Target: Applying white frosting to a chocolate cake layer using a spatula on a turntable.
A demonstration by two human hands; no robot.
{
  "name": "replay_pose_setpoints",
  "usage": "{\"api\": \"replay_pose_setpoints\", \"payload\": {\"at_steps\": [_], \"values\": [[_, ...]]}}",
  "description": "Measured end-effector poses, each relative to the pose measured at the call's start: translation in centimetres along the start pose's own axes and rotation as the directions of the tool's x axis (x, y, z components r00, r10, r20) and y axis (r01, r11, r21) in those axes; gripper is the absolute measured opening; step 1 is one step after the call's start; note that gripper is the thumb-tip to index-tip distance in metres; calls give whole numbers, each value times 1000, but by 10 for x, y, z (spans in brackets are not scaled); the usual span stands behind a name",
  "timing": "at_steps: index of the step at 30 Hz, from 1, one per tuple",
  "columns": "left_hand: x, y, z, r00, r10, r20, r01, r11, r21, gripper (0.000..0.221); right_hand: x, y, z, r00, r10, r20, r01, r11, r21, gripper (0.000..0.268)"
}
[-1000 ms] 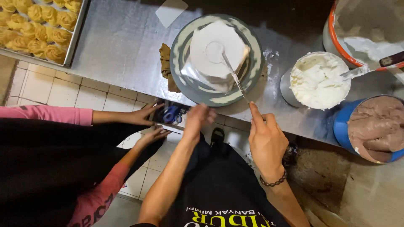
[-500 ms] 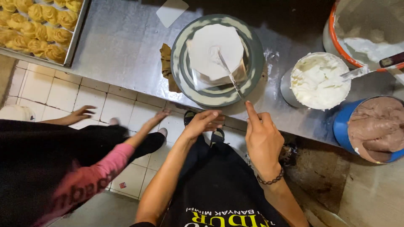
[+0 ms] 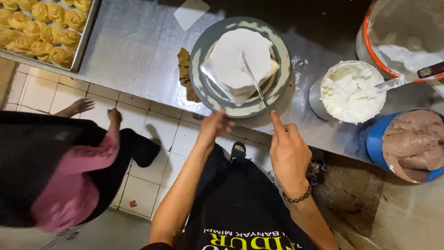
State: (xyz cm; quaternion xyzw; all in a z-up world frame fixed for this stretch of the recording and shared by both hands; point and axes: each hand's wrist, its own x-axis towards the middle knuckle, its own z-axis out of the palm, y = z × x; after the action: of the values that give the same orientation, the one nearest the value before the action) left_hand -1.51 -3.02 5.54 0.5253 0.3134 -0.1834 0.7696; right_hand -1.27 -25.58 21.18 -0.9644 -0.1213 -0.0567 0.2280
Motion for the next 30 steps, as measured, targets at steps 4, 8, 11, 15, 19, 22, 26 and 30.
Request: {"api": "replay_pose_setpoints", "payload": {"at_steps": [4,8,11,15,19,22,26,30], "values": [[24,-33,-5,918,293,-267,-351,913,-205,37,2,-1,3,1000,-7,26,8,999,-37,48],[-5,-30,24,991,45,123,-50,998,39,45,3,-2,4,1000,7,25,-6,999,-31,49],[-4,-43,27,956,-69,286,4,975,222,51,4,-3,4,1000,-1,22,1,1000,-24,48],[5,-61,24,964,-48,263,3,986,166,53,5,-5,4,999,13,31,-12,1000,-15,46],[5,-69,20,967,-50,248,12,988,154,53,6,-6,7,1000,-6,24,6,1000,-8,48],[3,-68,18,966,-44,255,9,990,139,53,6,-8,8,999,4,49,-4,1000,-6,49],[3,-59,11,967,-19,253,-8,994,105,56,7,-4,13,997,-28,75,16,987,157,48],[10,-34,-10,976,128,174,-121,991,-52,51,7,15,17,753,119,647,-529,694,488,53]]}}
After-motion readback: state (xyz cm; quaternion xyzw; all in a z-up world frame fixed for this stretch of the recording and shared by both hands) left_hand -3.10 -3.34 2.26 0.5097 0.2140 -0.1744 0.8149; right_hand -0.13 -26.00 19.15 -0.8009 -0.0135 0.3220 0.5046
